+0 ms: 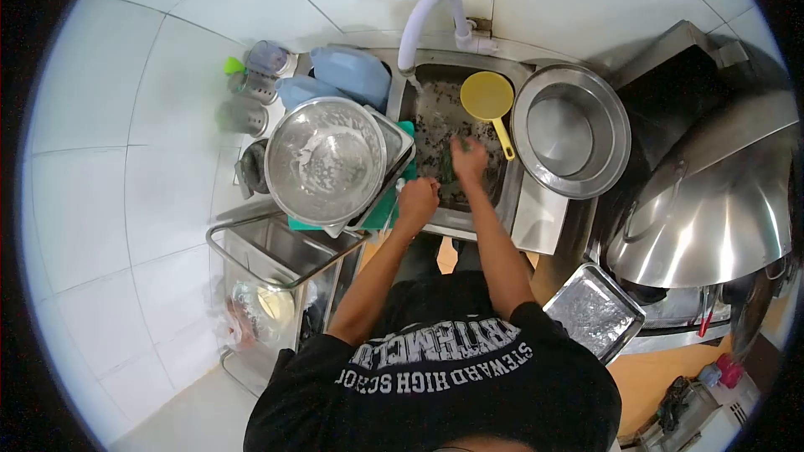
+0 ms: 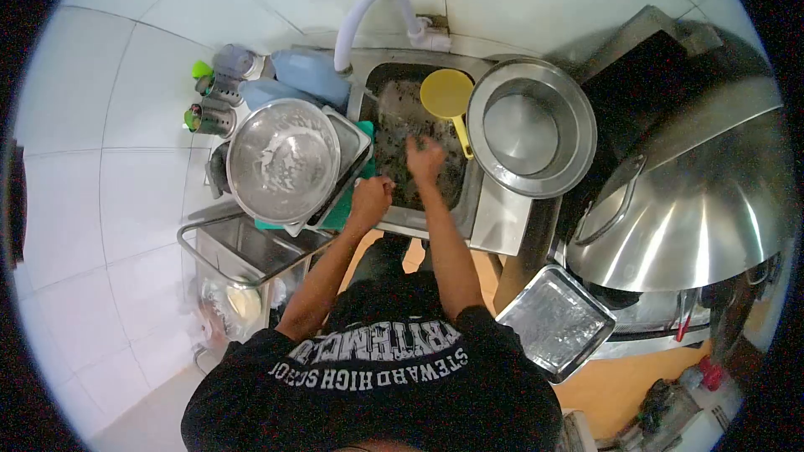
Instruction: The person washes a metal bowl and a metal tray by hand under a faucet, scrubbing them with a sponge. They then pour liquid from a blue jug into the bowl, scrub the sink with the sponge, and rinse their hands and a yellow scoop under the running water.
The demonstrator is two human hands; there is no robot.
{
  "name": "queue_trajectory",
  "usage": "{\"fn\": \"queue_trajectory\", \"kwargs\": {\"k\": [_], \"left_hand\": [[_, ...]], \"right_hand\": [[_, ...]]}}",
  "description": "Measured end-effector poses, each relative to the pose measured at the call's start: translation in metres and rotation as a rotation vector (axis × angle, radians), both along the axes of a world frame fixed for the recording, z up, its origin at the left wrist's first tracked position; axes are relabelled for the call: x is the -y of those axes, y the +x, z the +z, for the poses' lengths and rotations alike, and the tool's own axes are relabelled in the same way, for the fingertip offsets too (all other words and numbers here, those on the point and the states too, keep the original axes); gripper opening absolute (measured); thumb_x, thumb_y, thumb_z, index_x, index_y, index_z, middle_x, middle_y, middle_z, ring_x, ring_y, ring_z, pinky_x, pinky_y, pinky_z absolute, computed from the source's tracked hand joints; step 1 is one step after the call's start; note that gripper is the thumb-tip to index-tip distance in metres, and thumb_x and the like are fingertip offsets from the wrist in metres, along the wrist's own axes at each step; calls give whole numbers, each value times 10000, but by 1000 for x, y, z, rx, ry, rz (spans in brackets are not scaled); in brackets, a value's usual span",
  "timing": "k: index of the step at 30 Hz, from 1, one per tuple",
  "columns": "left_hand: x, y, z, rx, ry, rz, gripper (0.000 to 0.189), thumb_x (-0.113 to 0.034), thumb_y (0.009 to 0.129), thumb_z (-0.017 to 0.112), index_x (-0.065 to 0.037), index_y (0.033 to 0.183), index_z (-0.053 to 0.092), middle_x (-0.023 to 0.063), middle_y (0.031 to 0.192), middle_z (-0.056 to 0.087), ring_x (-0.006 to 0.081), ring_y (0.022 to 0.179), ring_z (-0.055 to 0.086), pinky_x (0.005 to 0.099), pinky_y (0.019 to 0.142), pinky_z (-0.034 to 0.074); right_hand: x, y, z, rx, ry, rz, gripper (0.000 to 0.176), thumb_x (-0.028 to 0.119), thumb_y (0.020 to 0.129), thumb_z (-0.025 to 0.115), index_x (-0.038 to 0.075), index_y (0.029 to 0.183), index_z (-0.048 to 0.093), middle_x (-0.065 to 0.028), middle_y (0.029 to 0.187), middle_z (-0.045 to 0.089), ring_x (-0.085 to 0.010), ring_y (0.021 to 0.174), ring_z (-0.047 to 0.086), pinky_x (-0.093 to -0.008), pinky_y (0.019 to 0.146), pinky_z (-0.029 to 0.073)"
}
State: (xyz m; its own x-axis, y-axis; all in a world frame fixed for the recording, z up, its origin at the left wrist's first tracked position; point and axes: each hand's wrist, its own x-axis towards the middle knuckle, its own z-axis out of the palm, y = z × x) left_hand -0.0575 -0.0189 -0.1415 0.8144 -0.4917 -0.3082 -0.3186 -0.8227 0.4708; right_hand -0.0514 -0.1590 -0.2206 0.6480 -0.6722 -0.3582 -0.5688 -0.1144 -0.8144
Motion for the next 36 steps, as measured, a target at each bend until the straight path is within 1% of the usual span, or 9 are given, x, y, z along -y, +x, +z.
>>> {"fn": "queue_trajectory", "kwargs": {"k": [3,5,11,17,21,23,26,29,36], "left_hand": [[-26,-18,-2,-98,-72,177,205,-165,858,590,-47,1008,662,188,817,669,400,762,636,507,677,509],[-60,-24,-15,-82,-43,188,232,-151,849,592,-44,1048,646,192,844,668,404,769,634,510,673,502],[-118,-28,-72,85,54,209,246,-95,833,584,-21,1063,627,215,932,653,412,853,623,502,696,485],[-117,-39,-73,289,-48,342,206,-29,864,511,-45,1049,600,204,978,634,399,915,611,484,744,507],[-105,-47,-65,369,37,366,236,-34,832,543,-96,1056,584,146,1047,612,367,981,599,469,756,522],[-100,-50,-62,409,61,357,243,-37,822,546,-106,1052,588,123,1073,598,360,1002,587,463,756,528],[-101,-54,-70,498,92,318,263,-47,809,551,-122,1056,600,87,1123,568,343,1035,565,456,762,528],[-102,-57,-71,553,152,290,297,-57,796,560,-135,1077,616,67,1156,544,321,1062,547,455,775,510],[-94,-63,-46,603,169,228,364,-34,754,570,-145,1094,639,67,1179,536,304,1081,526,447,808,440]], "right_hand": [[41,17,-2,-132,69,-132,584,502,837,633,-13,1115,642,-215,1211,601,-332,1162,544,-464,977,394],[56,14,-12,65,583,-195,704,548,824,630,37,1301,549,-204,1440,407,-343,1326,389,-469,1074,312],[34,-18,56,-81,822,-279,731,521,859,577,96,1430,408,-165,1539,241,-338,1415,217,-587,1090,199],[21,-39,25,-68,894,-113,938,619,824,539,206,1533,85,-85,1593,-31,-338,1455,-23,-656,1095,71],[20,-47,8,-118,837,-237,814,627,834,529,163,1466,312,-157,1515,252,-359,1357,306,-614,999,334],[28,-51,-23,239,1248,-292,632,629,857,496,115,1223,522,-169,1216,529,-309,980,571,-459,727,493],[26,-48,10,438,1686,-310,568,648,868,472,101,999,549,-123,952,575,-234,684,544,-359,548,446],[18,-44,26,514,1720,-238,610,650,859,497,93,1104,535,-126,979,578,-244,784,565,-391,611,476],[-1,-12,-6,130,1281,-532,597,647,918,400,114,1169,493,-143,1073,531,-285,841,479,-396,661,449]]}}
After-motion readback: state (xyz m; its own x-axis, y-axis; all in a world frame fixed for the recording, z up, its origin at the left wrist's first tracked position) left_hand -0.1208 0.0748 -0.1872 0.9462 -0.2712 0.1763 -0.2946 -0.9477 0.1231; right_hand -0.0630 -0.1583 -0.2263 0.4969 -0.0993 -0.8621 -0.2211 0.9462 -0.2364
